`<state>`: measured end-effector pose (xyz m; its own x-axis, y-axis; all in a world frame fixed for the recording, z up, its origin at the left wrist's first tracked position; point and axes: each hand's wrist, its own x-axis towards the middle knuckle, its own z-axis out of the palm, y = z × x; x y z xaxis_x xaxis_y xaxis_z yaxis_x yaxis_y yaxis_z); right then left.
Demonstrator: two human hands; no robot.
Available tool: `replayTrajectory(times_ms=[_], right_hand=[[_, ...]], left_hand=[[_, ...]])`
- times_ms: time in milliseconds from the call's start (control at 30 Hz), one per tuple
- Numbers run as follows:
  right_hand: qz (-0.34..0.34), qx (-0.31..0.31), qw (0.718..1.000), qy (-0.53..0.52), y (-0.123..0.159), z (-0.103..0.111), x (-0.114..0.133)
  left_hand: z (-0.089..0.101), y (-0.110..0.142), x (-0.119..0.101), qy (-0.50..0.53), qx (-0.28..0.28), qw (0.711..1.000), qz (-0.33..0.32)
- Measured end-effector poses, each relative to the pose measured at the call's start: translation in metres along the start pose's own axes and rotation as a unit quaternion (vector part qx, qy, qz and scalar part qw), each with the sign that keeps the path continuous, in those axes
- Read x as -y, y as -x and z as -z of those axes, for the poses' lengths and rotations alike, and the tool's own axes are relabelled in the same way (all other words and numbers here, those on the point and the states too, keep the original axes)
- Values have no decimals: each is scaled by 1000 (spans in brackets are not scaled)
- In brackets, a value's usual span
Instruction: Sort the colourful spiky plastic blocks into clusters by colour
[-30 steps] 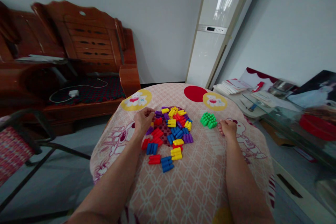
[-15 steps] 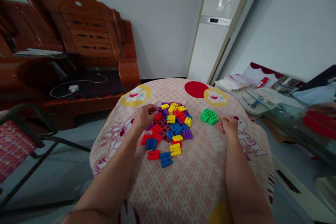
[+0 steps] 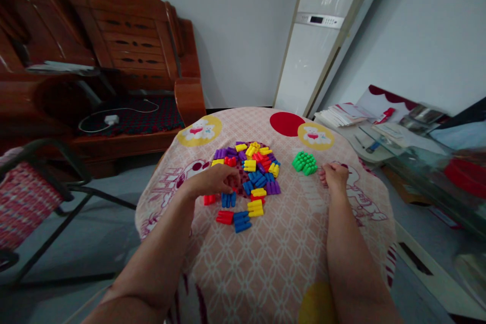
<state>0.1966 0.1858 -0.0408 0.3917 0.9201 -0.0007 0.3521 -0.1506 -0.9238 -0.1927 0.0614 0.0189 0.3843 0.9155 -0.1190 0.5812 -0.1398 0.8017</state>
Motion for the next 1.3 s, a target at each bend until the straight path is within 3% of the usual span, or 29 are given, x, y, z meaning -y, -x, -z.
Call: replayTrajectory(times_ms=[67,133,167,233,333,400,467,600,733,800,867,933,1000,1133,1300], right_hand=[[41,-12,999,-30,8,-2,17],[94,16,993,-67,22,-6,40],[117,51,988,-86,32,-10,52],[150,184,966,-97,54,-19,74],[166,390,904,-57,88,-37,93],[165,448,878,-19,105,-50,94],[165,450,878,-10,114,-63,89],[138,409,900,-67,115,-78,81],[124,309,938,-99,89,-63,80],[132,217,965,-64,66,-43,76],[140,85,986,11,40,-17,65],[155,-60,980,108,16,8,49],[147,-154,958,194,-1,28,32],[124,-203,937,258,-16,42,5],[136,-185,933,277,-21,31,-4]], left_hand=[[-6,-10,-2,90,-42,995,-15],[-16,-21,-6,188,-115,975,-22],[-22,-27,-9,233,-150,961,-21],[-35,-36,-15,309,-203,929,-13],[-52,-45,-22,377,-252,891,-1],[-59,-48,-24,397,-278,875,2],[-62,-48,-25,401,-287,870,4],[-64,-47,-24,372,-268,889,0],[-61,-46,-15,286,-284,915,-8],[-56,-45,-10,207,-308,928,-19],[-50,-43,-6,111,-320,941,-18],[-43,-39,-5,18,-314,949,-9],[-37,-35,-6,-60,-296,953,8],[-32,-30,-7,-155,-237,958,35],[-32,-31,-4,-176,-200,963,33]])
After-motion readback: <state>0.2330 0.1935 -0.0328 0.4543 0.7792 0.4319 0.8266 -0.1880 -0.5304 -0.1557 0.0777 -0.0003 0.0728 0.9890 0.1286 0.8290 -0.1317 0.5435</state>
